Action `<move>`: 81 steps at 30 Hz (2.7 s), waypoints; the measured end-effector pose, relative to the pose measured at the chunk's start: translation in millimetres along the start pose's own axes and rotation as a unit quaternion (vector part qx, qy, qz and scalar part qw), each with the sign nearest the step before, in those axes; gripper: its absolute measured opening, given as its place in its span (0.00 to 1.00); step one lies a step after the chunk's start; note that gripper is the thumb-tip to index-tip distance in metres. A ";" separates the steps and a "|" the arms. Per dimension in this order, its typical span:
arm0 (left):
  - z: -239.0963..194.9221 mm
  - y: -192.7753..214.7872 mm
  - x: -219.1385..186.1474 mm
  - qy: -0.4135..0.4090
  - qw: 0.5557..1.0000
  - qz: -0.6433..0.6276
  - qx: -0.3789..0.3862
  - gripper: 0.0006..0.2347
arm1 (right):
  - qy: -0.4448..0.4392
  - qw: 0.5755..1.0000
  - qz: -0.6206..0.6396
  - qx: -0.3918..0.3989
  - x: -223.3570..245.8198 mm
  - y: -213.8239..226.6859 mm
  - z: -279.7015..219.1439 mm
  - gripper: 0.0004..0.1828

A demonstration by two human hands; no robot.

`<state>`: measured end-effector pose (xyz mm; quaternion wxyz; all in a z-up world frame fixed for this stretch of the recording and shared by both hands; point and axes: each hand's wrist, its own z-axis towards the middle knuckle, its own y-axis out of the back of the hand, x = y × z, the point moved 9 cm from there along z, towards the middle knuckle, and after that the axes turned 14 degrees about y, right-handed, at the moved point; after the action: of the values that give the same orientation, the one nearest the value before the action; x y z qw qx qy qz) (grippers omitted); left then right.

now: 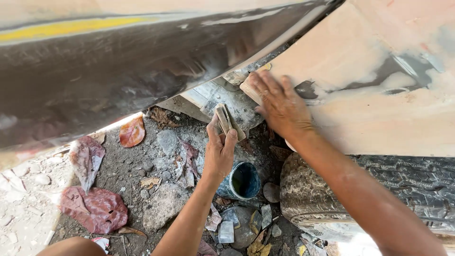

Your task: The person sands a section of a car's body panel using a sanding block. They work on the lower edge and corner of the panel, smoothing the surface with repetitive back-and-forth motions.

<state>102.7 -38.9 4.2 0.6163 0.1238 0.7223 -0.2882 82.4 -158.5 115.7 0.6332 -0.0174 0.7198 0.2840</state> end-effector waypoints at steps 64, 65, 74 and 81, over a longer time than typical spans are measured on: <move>54.1 -107.0 4.3 -0.030 0.961 -0.257 0.102 0.17 | -0.286 0.923 -0.025 -0.256 -41.3 94.9 -169.6 0.13; 58.6 -103.4 4.2 -0.010 0.948 -0.306 0.087 0.21 | -0.278 0.918 -0.046 -0.278 -39.7 94.4 -170.9 0.12; 46.3 -113.6 3.1 -0.019 0.986 -0.166 0.032 0.31 | -0.276 0.897 -0.063 -0.338 -36.2 104.9 -172.2 0.16; 28.1 -151.0 40.4 -0.011 0.999 0.016 0.046 0.27 | -0.274 0.901 -0.058 -0.332 -36.3 106.9 -174.0 0.15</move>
<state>36.6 -183.3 3.1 0.6221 0.1600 0.6998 -0.3125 -108.4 -156.0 196.8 0.7783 -0.1895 0.3792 0.4631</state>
